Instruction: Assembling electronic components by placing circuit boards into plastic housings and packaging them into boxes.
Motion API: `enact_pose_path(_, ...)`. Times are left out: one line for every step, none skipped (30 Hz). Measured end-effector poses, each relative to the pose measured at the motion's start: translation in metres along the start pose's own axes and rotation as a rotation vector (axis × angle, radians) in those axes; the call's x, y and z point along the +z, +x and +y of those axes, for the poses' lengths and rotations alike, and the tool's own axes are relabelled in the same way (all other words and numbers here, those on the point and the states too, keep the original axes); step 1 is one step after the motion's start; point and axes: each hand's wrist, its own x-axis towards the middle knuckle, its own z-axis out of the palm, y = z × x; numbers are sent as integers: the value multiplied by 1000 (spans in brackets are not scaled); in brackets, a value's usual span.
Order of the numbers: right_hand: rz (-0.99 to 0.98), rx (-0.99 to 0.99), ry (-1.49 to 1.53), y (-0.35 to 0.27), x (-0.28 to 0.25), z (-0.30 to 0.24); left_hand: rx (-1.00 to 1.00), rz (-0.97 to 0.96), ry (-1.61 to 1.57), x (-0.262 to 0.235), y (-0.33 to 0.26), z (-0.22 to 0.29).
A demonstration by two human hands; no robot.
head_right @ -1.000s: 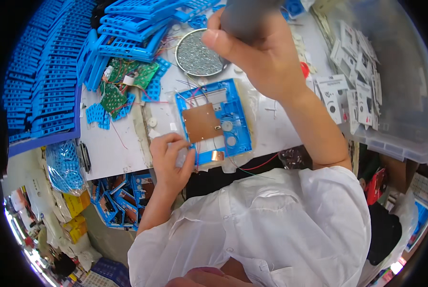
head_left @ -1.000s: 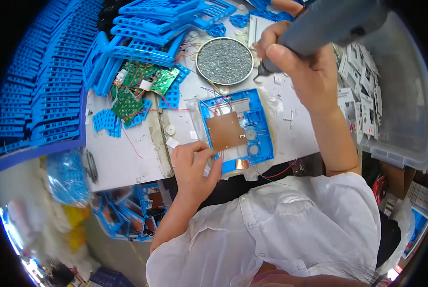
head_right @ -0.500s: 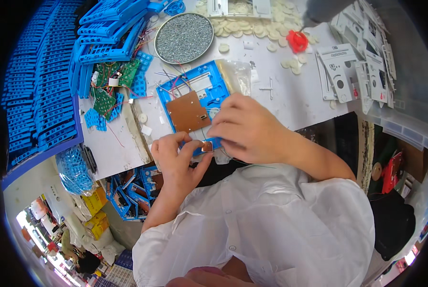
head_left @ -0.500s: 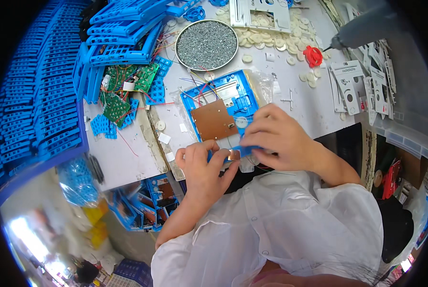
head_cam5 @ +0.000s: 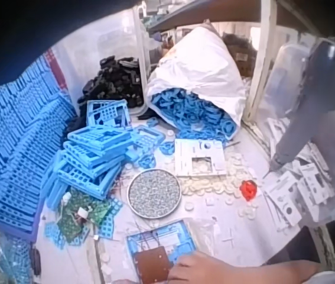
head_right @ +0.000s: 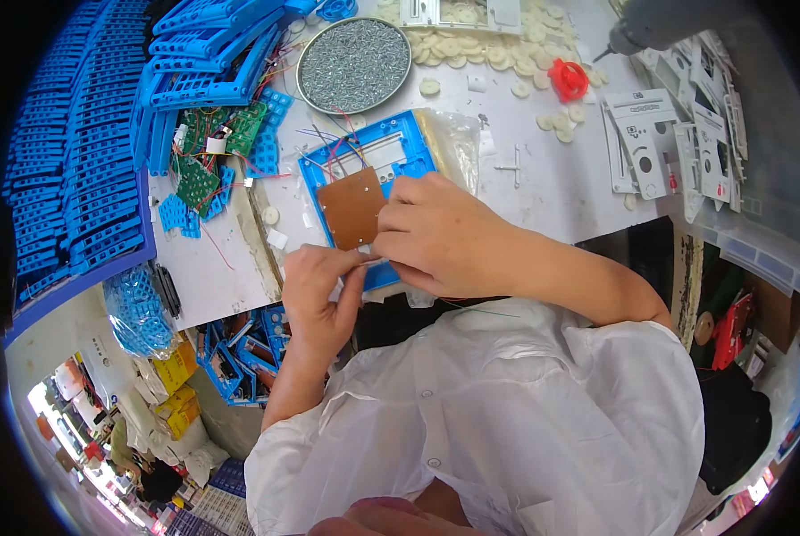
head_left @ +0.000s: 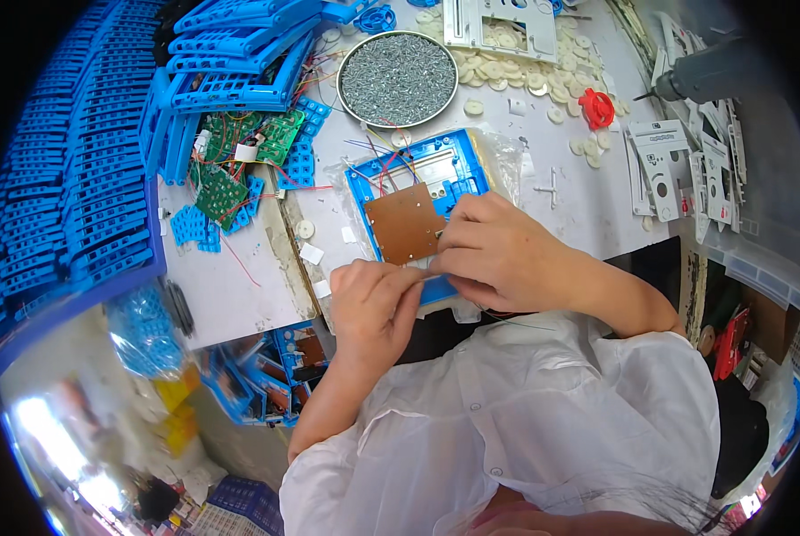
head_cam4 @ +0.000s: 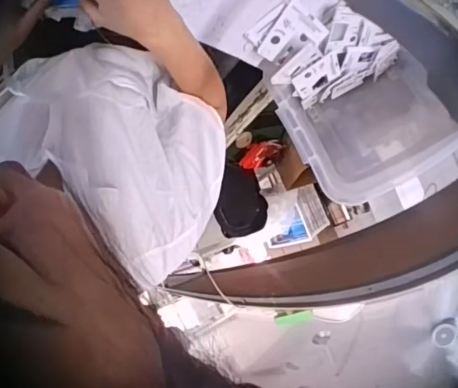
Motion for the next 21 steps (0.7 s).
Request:
enact_pose_path(-9, 10, 13, 2, 1, 0, -25, 8, -27, -1, 0, 0)
enact_pose_path(-18, 21, 26, 4, 2, 0, -83, 27, -84, -2, 1, 1)
enact_pose_path(-28, 31, 41, 6, 4, 0, -143, 45, -140, -1, 0, 3)
enact_pose_path(-10, 27, 57, 7, 6, 0, -202, 63, -197, 0, 0, 5)
enact_pose_path(7, 23, 73, 8, 7, 0, -286, 56, -263, 1, -3, 7)
enact_pose_path(25, 20, 89, 9, 9, 0, -368, 49, -331, 2, -6, 9)
enact_pose_path(29, 28, 91, 9, 10, -1, -451, 41, -399, 3, -9, 10)
enact_pose_path(34, 35, 93, 10, 11, -1, -471, 49, -467, 4, -11, 9)
enact_pose_path(38, 45, 93, 10, 12, -2, -490, 54, -536, 7, -13, 8)
enact_pose_path(46, 46, 94, 10, 13, -1, -509, 59, -606, 8, -14, 7)
enact_pose_path(54, 47, 95, 10, 14, -1, -485, 48, -617, 7, -14, 7)
enact_pose_path(61, 46, 98, 10, 15, -1, -462, 38, -627, 6, -15, 6)
enact_pose_path(72, 36, 101, 10, 16, 0, -439, 29, -636, 5, -15, 5)
enact_pose_path(82, 27, 104, 10, 17, 1, -434, 30, -635, 5, -16, 5)
enact_pose_path(94, 19, 106, 10, 19, 2, -427, 30, -635, 6, -17, 4)
enact_pose_path(79, 32, 109, 10, 19, 1, -421, 30, -635, 7, -17, 4)
enact_pose_path(63, 46, 113, 9, 18, 1, -422, 37, -640, 8, -18, 3)
enact_pose_path(47, 58, 117, 9, 17, 1, -424, 44, -644, 9, -19, 2)
enact_pose_path(53, 56, 119, 9, 18, 1, -425, 51, -648, 9, -20, 1)
enact_pose_path(58, 53, 121, 9, 18, 1, -431, 53, -662, 9, -20, 1)
enact_pose_path(64, 51, 122, 9, 18, 1, -436, 54, -677, 9, -20, 0)
